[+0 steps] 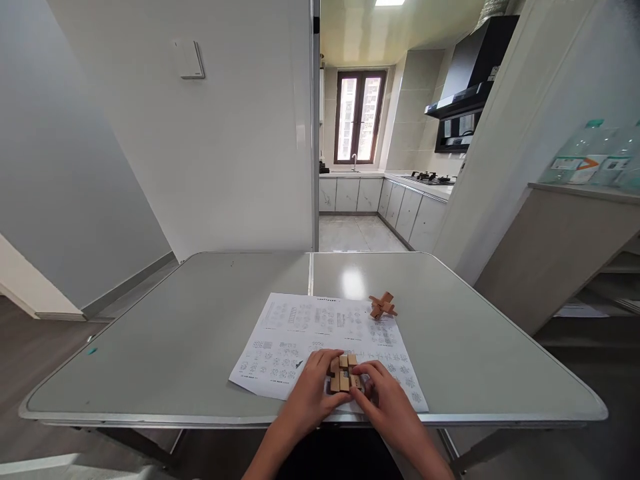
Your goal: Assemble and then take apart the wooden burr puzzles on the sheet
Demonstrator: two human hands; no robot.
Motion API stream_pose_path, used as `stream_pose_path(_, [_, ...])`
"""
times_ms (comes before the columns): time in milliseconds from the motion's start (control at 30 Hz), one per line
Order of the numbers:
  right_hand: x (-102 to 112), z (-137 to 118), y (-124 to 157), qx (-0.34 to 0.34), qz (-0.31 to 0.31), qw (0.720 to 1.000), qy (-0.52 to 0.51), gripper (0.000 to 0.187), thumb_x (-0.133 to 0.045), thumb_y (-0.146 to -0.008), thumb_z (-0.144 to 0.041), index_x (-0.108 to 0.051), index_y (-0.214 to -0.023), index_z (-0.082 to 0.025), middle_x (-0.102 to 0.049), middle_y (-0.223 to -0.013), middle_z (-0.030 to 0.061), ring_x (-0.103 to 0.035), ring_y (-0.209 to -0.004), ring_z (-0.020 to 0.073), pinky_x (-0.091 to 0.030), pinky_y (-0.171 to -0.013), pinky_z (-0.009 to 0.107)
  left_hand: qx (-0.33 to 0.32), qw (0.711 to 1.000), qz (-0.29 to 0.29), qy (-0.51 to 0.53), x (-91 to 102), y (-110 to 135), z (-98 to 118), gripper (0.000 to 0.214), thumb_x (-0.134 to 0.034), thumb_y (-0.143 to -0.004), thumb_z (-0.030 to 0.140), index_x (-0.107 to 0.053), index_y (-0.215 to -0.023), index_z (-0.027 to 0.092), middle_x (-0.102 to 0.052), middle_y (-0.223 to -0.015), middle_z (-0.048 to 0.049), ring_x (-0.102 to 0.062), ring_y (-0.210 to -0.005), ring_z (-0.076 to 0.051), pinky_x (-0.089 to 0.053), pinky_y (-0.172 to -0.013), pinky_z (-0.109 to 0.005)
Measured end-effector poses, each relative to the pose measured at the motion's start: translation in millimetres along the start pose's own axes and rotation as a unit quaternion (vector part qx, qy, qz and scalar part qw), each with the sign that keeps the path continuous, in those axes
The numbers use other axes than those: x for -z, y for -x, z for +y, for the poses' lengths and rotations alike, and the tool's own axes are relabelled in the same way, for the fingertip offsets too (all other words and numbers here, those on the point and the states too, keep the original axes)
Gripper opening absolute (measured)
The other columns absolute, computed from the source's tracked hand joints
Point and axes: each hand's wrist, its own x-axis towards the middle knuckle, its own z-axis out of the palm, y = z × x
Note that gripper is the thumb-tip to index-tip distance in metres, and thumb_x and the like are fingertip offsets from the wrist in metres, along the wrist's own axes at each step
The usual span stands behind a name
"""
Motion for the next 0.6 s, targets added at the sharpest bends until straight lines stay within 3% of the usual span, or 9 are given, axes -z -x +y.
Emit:
stream_pose_path(200, [-1, 2, 1, -0.008, 0.009, 0.999, -0.034, 0.023, -0.06, -0.094, -0.043, -0.07, -0.105, -0.025, -0.066, -0.111, 0.006, -0.065, -0.071, 0.0172, -0.052, -0.069, 0.03, 0.035, 0.999, 0.001, 0.034, 15.9, 3, -4, 0.065, -0.087, -0.075, 0.028, -0.059, -0.134, 0.029, -0.063, -0.135, -0.0074, -0.06, -0.122, -0.031, -0.046, -0.109, -0.048])
stream_pose_path(333, [5, -4, 1, -0.072, 0.019, 0.985, -0.159, 0.047, -0.062, -0.09, -0.064, -0.068, -0.109, -0.022, -0.069, -0.097, 0.0062, -0.062, -0.068, 0.018, -0.047, -0.059, 0.028, 0.086, 0.98, 0.031, 0.177, 20.8, 5, -2, 0.062, -0.085, -0.079, 0.042, -0.06, -0.133, 0.026, -0.063, -0.138, -0.0106, -0.06, -0.124, -0.032, -0.045, -0.109, -0.046])
stream_pose_path(433, [11, -12, 3, -0.127, 0.022, 0.947, -0.293, 0.06, -0.067, -0.083, -0.073, -0.065, -0.116, -0.023, -0.07, -0.092, 0.0055, -0.061, -0.064, 0.0176, -0.043, -0.051, 0.026, 0.129, 0.925, 0.07, 0.352, 22.3, 4, 0, 0.06, -0.073, -0.087, 0.059, -0.061, -0.131, 0.02, -0.067, -0.132, -0.0149, -0.061, -0.123, -0.033, -0.046, -0.106, -0.043])
stream_pose_path(600, [17, -25, 4, -0.123, -0.009, 0.907, -0.402, 0.05, -0.068, -0.087, -0.066, -0.062, -0.114, -0.024, -0.069, -0.106, 0.0083, -0.062, -0.069, 0.0162, -0.046, -0.052, 0.026, 0.197, 0.8, 0.083, 0.56, 24.2, 0, 5, 0.061, -0.059, -0.095, 0.065, -0.067, -0.125, 0.013, -0.07, -0.121, -0.0171, -0.068, -0.102, -0.025, -0.05, -0.079, -0.029])
